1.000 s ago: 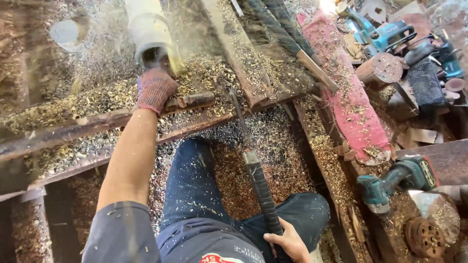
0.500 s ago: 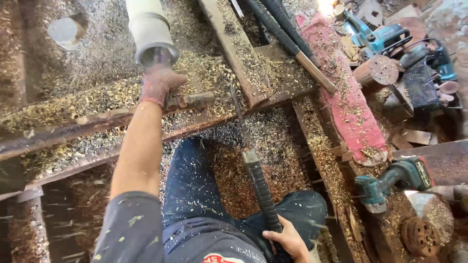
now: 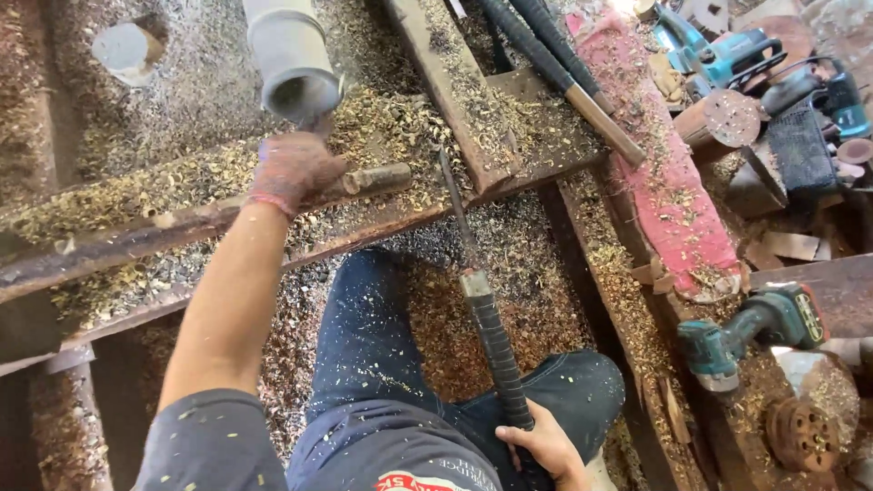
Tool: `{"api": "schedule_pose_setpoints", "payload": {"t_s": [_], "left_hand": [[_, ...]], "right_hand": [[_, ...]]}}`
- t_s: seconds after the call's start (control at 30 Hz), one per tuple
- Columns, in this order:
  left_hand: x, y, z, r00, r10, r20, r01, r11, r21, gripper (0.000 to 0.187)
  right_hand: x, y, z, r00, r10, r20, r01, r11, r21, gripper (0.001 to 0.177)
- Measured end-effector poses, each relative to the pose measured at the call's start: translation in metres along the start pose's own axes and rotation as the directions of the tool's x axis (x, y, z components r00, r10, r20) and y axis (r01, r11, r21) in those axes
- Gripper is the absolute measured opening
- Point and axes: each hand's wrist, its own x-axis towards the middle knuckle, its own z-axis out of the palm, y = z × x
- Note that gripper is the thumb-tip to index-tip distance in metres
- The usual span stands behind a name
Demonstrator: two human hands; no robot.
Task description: Hollowing out a wooden cylinder using a woodturning tool on a lathe
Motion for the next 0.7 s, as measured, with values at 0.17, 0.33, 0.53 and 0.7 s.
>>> {"api": "schedule_pose_setpoints", "payload": {"t_s": [0.17, 0.33, 0.53, 0.7], "left_hand": [[0.038, -0.058, 0.004, 0.876, -0.311, -0.369, 0.313, 0.948, -0.055, 0.043], [0.082, -0.067, -0.010, 0.865, -0.382, -0.326, 0.427, 0.901, 0.077, 0.045], [0.108, -0.078, 0.005, 0.821, -0.227, -0.524, 0.359, 0.919, 0.165, 0.044], [0.099, -0.075, -0.002, 0.873, -0.240, -0.425, 0.358, 0.907, 0.223, 0.041]], "right_hand": [[0.000, 0.002, 0.005, 1.000, 0.005, -0.013, -0.005, 1.000, -0.008, 0.035], [-0.004, -0.006, 0.015, 0.999, 0.019, -0.050, -0.020, 1.000, -0.015, 0.035], [-0.012, -0.016, 0.032, 0.988, 0.082, -0.129, -0.091, 0.994, -0.066, 0.033], [-0.014, -0.007, 0.032, 0.991, 0.043, -0.123, -0.044, 0.999, -0.007, 0.032]]}}
